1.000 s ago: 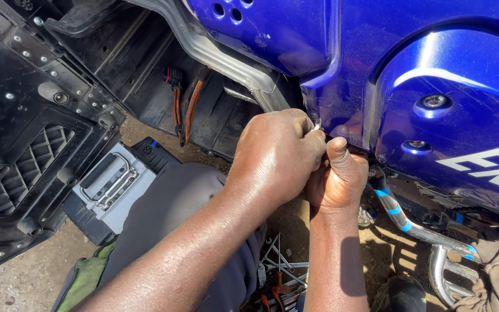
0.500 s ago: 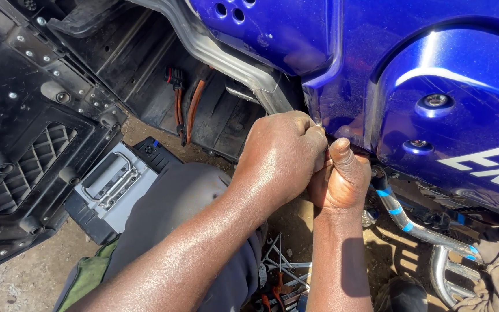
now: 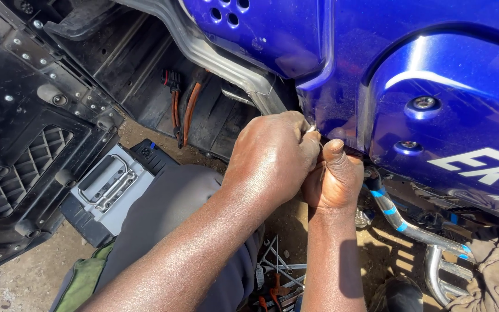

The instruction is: Securing a blue side panel onto a motorcycle frame by aligning it and manipulating a fastener with fingers.

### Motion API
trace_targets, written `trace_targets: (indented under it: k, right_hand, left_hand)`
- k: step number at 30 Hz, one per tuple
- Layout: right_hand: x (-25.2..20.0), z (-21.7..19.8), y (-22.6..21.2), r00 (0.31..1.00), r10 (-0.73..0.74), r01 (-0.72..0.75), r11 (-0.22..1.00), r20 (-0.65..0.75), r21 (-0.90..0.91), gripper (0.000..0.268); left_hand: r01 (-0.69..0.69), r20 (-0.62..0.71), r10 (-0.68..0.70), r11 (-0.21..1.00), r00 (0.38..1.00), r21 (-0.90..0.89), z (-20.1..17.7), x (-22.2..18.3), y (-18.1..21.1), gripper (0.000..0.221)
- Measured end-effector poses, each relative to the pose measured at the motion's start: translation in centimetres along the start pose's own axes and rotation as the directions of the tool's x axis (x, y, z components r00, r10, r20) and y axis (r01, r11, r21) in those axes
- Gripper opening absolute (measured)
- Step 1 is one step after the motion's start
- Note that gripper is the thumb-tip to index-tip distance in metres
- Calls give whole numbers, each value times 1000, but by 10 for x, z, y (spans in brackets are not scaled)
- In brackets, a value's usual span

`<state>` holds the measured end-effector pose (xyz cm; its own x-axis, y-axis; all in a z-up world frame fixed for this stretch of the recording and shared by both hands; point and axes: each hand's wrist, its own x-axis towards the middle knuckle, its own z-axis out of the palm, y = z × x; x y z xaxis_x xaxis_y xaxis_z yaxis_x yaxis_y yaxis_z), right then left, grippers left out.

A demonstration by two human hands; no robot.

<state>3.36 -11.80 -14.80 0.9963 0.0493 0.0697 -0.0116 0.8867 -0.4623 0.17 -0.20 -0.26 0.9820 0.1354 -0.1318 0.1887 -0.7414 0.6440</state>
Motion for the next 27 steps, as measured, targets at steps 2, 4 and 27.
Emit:
trace_targets:
  k: [2, 4, 27]
  right_hand:
    - [-1, 0, 0, 1000, -8, 8, 1000, 16, -14, 40]
    - [-5, 8, 4, 999, -22, 23, 999, 45, -25, 35]
    - [4, -13, 1, 992, 105, -117, 971, -68, -210, 55]
  left_hand:
    - [22, -11, -22, 1000, 1000, -8, -2, -3, 0, 25]
    - [35, -34, -36, 999, 999, -15, -4, -8, 0, 26]
    - [180, 98, -157, 938, 983, -297, -44, -20, 14, 30]
